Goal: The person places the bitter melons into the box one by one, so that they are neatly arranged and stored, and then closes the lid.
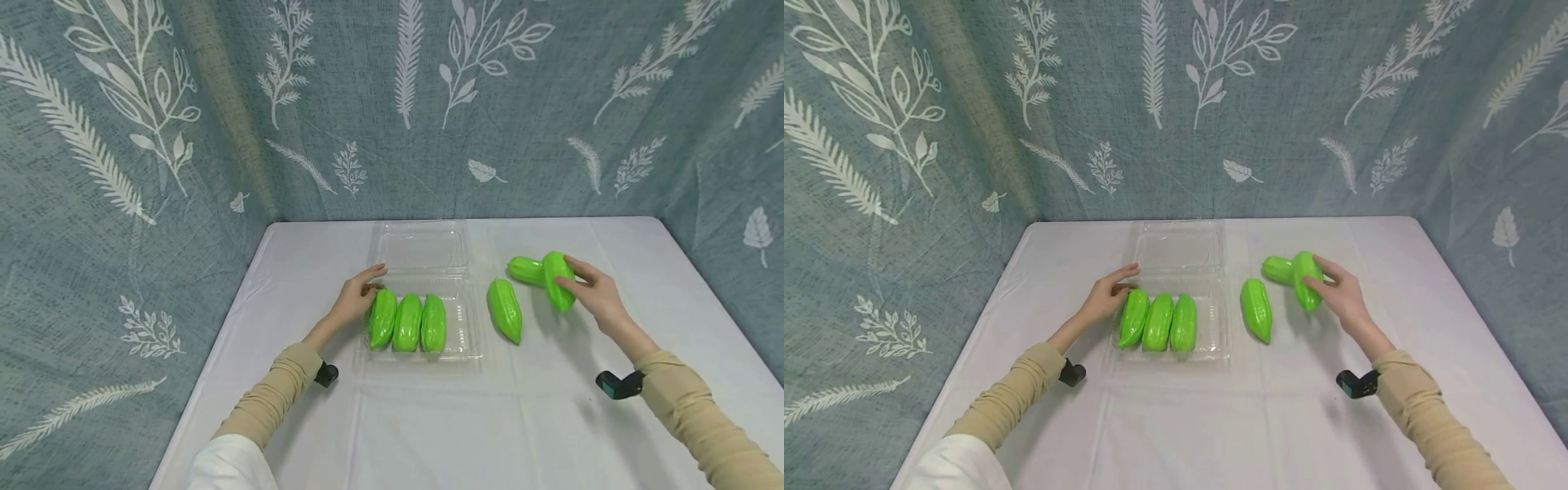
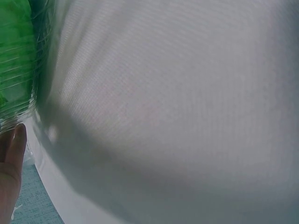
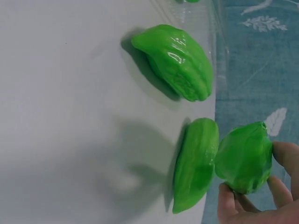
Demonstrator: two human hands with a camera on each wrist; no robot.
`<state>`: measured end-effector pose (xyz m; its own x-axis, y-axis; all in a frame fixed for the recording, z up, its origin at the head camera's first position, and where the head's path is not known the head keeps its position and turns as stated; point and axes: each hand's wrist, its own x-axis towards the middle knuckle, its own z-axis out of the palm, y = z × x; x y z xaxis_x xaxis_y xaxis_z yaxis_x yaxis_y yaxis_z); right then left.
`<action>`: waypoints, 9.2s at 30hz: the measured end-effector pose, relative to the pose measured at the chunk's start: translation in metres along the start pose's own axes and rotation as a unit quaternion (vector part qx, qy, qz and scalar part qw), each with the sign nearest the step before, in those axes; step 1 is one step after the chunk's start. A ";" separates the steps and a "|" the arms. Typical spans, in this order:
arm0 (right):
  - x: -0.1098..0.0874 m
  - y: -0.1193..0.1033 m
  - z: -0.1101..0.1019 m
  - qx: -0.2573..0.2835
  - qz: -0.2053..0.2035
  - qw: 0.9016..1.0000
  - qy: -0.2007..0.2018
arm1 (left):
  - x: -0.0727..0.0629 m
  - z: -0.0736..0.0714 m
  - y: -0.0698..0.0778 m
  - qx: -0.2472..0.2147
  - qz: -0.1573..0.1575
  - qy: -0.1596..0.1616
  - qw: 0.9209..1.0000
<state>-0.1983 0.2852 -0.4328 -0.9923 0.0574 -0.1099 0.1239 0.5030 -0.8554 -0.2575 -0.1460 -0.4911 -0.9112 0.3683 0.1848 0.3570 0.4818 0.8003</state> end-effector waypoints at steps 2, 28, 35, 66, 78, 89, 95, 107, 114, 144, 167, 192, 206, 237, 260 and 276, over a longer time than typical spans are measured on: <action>0.000 0.000 -0.003 0.001 -0.001 1.000 0.006 | 0.000 0.000 0.000 -0.002 -0.002 0.000 1.000; 0.004 -0.008 0.005 0.033 0.006 0.999 0.019 | 0.000 0.001 -0.011 -0.023 0.055 0.010 0.998; 0.005 -0.010 0.009 0.037 0.005 0.999 0.015 | 0.001 0.002 -0.002 0.003 0.002 0.001 1.000; 0.001 -0.037 0.036 0.075 0.002 0.997 -0.016 | -0.001 0.001 -0.001 0.007 0.011 0.009 1.000; -0.002 -0.044 0.049 0.081 -0.006 0.996 -0.028 | -0.002 0.001 0.001 0.006 0.015 0.010 1.000; -0.010 -0.054 0.064 0.114 -0.002 0.992 -0.056 | -0.002 0.001 0.001 0.014 0.002 0.007 1.000; -0.014 -0.059 0.076 0.117 0.006 0.991 -0.061 | -0.002 0.001 0.003 0.012 0.003 0.004 1.000; -0.019 -0.065 0.101 0.108 0.005 0.991 -0.073 | -0.002 0.001 0.002 0.007 0.003 0.005 1.000; -0.020 -0.065 0.112 0.108 -0.003 0.992 -0.073 | -0.003 0.001 0.002 0.010 0.001 0.004 1.000; -0.036 -0.065 0.145 -0.033 -0.133 0.990 -0.015 | -0.003 0.001 0.001 0.001 0.004 0.005 1.000; -0.040 -0.064 0.161 -0.130 -0.166 0.977 0.018 | -0.001 0.001 0.001 0.004 0.001 0.004 1.000; -0.040 -0.059 0.153 -0.082 -0.193 0.978 0.016 | -0.002 -0.001 0.000 0.011 0.005 0.002 1.000; -0.042 -0.061 0.153 -0.072 -0.191 0.979 0.014 | -0.002 0.001 0.001 0.007 -0.002 0.004 1.000; -0.028 -0.053 0.128 -0.038 -0.183 0.982 -0.004 | -0.001 0.000 -0.001 0.003 0.012 0.002 1.000; -0.020 -0.038 0.102 -0.055 -0.143 0.988 0.022 | -0.004 -0.001 0.003 -0.001 0.015 0.003 1.000; -0.014 -0.032 0.081 -0.064 -0.106 0.992 0.025 | -0.003 0.000 -0.001 0.006 0.016 0.003 1.000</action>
<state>-0.1874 0.1982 -0.4448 -0.9955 -0.0195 0.0931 -0.0854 0.6137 -0.7849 -0.2545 -0.1475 -0.4923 -0.9001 0.3796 0.2139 0.3890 0.4791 0.7868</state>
